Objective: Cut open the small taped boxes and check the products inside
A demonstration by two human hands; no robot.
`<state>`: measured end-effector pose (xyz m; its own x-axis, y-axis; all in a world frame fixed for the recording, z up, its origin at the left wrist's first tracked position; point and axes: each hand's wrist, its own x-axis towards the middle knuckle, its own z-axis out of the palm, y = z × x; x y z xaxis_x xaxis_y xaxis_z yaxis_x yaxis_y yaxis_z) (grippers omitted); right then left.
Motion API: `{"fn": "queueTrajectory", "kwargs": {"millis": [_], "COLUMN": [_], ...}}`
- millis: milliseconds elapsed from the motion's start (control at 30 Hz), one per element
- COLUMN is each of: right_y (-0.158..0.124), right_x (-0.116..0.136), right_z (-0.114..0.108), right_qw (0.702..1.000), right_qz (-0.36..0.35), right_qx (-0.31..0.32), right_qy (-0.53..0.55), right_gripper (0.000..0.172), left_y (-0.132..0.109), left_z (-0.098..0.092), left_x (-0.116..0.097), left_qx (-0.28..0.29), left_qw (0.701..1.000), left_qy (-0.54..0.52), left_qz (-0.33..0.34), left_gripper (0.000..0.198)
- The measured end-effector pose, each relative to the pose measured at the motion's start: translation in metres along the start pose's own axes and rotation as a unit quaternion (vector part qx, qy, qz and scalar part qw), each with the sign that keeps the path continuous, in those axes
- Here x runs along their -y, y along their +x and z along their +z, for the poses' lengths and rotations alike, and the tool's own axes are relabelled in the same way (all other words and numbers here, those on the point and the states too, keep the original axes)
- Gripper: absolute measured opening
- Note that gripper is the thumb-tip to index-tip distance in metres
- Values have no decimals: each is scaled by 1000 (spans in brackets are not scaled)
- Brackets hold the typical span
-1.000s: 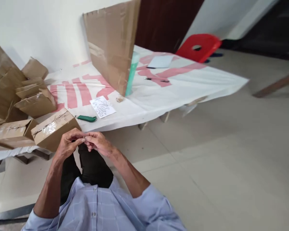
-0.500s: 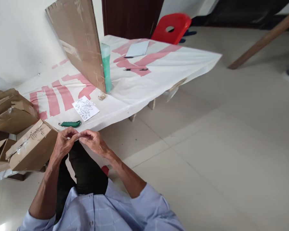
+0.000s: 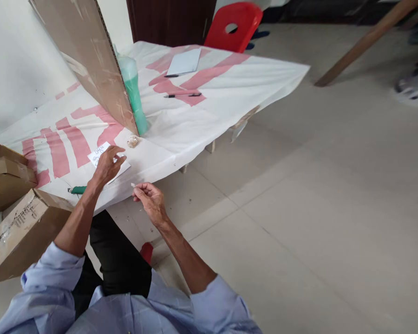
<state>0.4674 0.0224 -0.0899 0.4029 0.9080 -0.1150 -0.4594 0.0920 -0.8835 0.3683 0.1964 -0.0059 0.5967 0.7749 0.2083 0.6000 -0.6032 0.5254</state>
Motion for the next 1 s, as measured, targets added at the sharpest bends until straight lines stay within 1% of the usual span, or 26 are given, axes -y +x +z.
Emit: {"fn": "queueTrajectory", "kwargs": {"millis": [33, 100, 133, 200, 300, 367, 433, 500, 567, 600, 700, 767, 833, 900, 967, 1000], "right_y": [0, 0, 0, 0, 1, 2, 3, 5, 8, 10, 15, 17, 15, 8, -4, -10], "right_x": [0, 1, 2, 5, 7, 7, 7, 7, 8, 8, 8, 8, 10, 14, 22, 26], "right_z": [-1, -3, -4, -4, -5, -5, -5, -5, -4, -3, 1, 6, 11, 17, 23, 26], "right_qw": [1000, 1000, 1000, 999, 999, 998, 998, 997, 996, 996, 995, 994, 994, 994, 993, 993], "right_qz": [-1, -6, -10, -17, -19, -20, -27, -34, -41, -45, -47, -41, -44, -62, -86, -100], "right_qx": [-4, -8, -10, -15, -21, -25, -35, -47, -54, -55, -64, -72, -78, -76, -65, -56], "right_qy": [6, 15, 19, 28, 42, 49, 52, 53, 51, 51, 59, 66, 65, 57, 38, 26], "right_gripper": [42, 41, 40, 39, 40, 40, 40, 40, 40, 40, 42, 45, 46, 45, 41, 40], "left_y": [17, 46, 58, 72, 78, 76, 72, 63, 49, 40, 5, -20, -44, -66, -87, -97], "left_z": [7, 20, 27, 39, 50, 51, 49, 45, 39, 36, 28, 22, 15, 6, -4, -9], "left_x": [1, 3, 4, 6, 10, 13, 14, 14, 13, 12, 9, 3, -4, -14, -24, -28], "left_qx": [11, 31, 38, 45, 40, 24, 7, -7, -14, -15, -20, -27, -32, -31, -27, -28], "left_qw": [999, 997, 996, 996, 996, 996, 997, 997, 994, 992, 978, 963, 933, 890, 855, 848], "left_qy": [32, 67, 72, 71, 62, 46, 19, -23, -79, -109, -198, -259, -352, -448, -511, -521], "left_qz": [-2, -15, -23, -37, -57, -66, -71, -73, -70, -69, -65, -66, -71, -80, -90, -94], "left_gripper": [28, 35, 35, 30, 22, 21, 18, 12, 4, 5, 24, 38, 48, 51, 51, 50]}}
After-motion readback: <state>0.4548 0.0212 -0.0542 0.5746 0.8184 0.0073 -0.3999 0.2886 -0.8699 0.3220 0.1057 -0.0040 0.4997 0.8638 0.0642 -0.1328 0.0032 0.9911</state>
